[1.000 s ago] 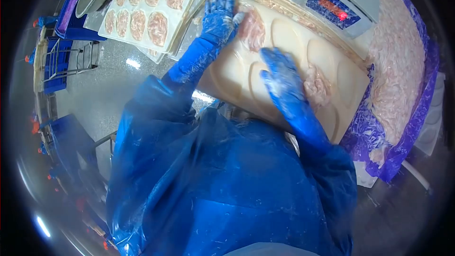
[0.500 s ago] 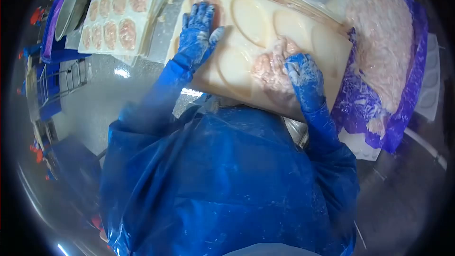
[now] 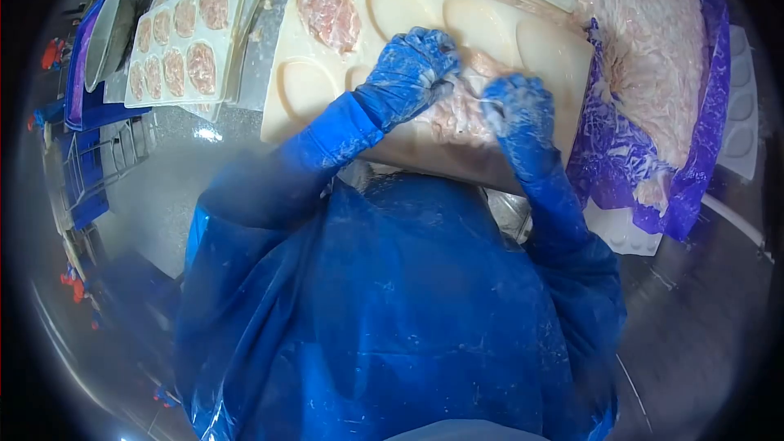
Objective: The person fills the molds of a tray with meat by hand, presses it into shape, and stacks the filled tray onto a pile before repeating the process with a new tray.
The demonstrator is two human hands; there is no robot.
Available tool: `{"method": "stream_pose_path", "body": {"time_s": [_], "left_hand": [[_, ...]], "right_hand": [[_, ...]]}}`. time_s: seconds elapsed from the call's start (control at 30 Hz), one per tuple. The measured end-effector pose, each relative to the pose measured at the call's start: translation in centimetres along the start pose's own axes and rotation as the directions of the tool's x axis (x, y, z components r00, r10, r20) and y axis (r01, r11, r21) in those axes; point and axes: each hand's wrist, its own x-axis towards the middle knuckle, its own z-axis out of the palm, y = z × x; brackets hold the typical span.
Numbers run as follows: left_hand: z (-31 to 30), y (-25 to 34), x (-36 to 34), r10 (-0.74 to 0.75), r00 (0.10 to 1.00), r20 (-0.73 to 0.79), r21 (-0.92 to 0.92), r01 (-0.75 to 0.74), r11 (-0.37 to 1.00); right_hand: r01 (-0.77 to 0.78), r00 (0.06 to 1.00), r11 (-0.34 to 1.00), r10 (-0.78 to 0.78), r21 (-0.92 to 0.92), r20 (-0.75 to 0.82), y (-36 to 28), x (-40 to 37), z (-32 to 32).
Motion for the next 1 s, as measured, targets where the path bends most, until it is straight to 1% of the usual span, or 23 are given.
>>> {"method": "stream_pose_path", "body": {"time_s": [0.03,0.07,0.1,0.13,0.17,0.2,0.27,0.3,0.37,0.4,0.47,0.53,0.57,0.6,0.63,0.73,0.77,0.8,0.87,0.9,0.93,0.97,1.0], "left_hand": [[-0.5,-0.3,-0.5,-0.042,0.999,0.018,-0.015,0.042,0.999],[-1.0,-0.7,-1.0,-0.087,0.996,0.034,-0.029,0.088,0.996],[-1.5,-1.1,-1.6,-0.142,0.983,0.113,-0.08,0.152,0.985],[-1.8,-1.4,-2.4,-0.148,0.982,0.117,-0.083,0.158,0.984],[-2.2,-1.3,-2.9,-0.155,0.984,0.089,-0.069,0.162,0.984],[-2.6,-1.1,-3.0,-0.158,0.986,0.061,-0.054,0.161,0.985],[-2.5,-0.6,-3.1,-0.148,0.984,0.097,-0.036,0.153,0.988],[-2.1,-0.6,-3.1,-0.097,0.986,0.134,-0.046,0.104,0.993],[-3.0,-0.9,-2.8,-0.019,0.985,0.169,-0.079,0.033,0.996],[-3.0,-1.4,-3.0,-0.02,0.986,0.163,-0.073,0.033,0.997],[-2.8,-1.5,-3.9,-0.086,0.991,0.105,-0.289,0.114,0.951],[-3.2,-1.2,-4.2,-0.124,0.981,0.15,-0.335,0.168,0.927],[-3.7,-0.9,-3.9,-0.257,0.938,0.234,-0.568,0.346,0.747],[-4.0,-0.8,-3.5,-0.349,0.87,0.347,-0.733,0.484,0.478],[-4.2,-0.9,-3.1,-0.344,0.893,0.289,-0.82,0.417,0.393],[-5.9,-1.7,-1.8,-0.423,0.867,0.265,-0.878,0.398,0.265],[-6.7,-1.9,-1.3,-0.477,0.858,0.19,-0.782,0.426,0.455],[-7.6,-1.7,-0.8,-0.48,0.857,0.191,-0.78,0.429,0.456],[-9.0,-0.4,0.3,-0.492,0.86,-0.136,-0.669,0.286,0.686],[-9.7,1.4,0.4,-0.528,0.849,0.005,-0.845,0.286,0.451],[-9.8,2.7,-0.6,-0.439,0.898,-0.036,-0.772,0.254,0.583],[-9.4,3.7,-2.6,-0.379,0.917,0.126,-0.759,0.335,0.558],[-9.0,4.0,-3.8,-0.315,0.906,0.282,-0.733,0.415,0.539]], "right_hand": [[0.112,0.971,0.981,-0.075,0.157,-0.226,1.6,-1.1,0.6],[0.113,0.972,0.981,-0.077,0.157,-0.224,2.7,-1.7,0.3],[0.014,0.984,0.974,-0.054,-0.227,-0.171,3.4,-2.4,-0.2],[-0.068,0.992,0.814,-0.009,-0.578,-0.129,3.5,-3.1,-0.4],[-0.123,0.991,0.954,0.102,-0.274,-0.091,2.4,-2.5,-2.1],[-0.127,0.99,0.954,0.107,-0.272,-0.088,1.2,-1.9,-1.5],[0.069,0.906,0.979,0.019,0.191,-0.423,-1.6,0.1,0.5],[0.069,0.905,0.979,0.019,0.191,-0.426,-2.6,0.7,1.3],[0.147,0.985,0.982,-0.134,0.122,-0.107,-3.8,2.0,2.3],[0.154,0.984,0.981,-0.141,0.119,-0.112,-3.4,2.4,1.9],[0.06,0.992,0.926,-0.014,0.372,-0.127,-2.0,1.9,1.0],[0.098,0.977,0.904,-0.008,0.416,-0.212,-2.2,2.2,1.0],[-0.105,0.994,0.767,0.092,0.634,0.053,-3.5,3.1,-0.8],[-0.337,0.936,0.569,0.12,0.75,0.33,-4.3,3.7,-1.8],[-0.189,0.976,0.608,0.034,0.771,0.213,-4.0,3.8,0.2],[-0.172,0.978,0.619,0.013,0.766,0.209,-4.5,6.1,1.0],[-0.105,0.994,0.652,0.068,0.751,0.08,-5.4,6.9,0.6],[-0.104,0.995,0.65,0.066,0.753,0.081,-5.5,8.1,0.6],[0.087,0.991,0.647,0.019,0.757,-0.131,-4.9,11.3,1.4],[0.088,0.991,0.648,0.018,0.757,-0.131,-3.6,12.3,2.9],[0.174,0.965,0.786,-0.018,0.593,-0.26,-1.6,12.8,4.9],[0.237,0.923,0.888,-0.08,0.394,-0.375,-0.2,13.3,5.8],[0.246,0.922,0.887,-0.089,0.391,-0.377,-0.3,13.4,4.7]]}}
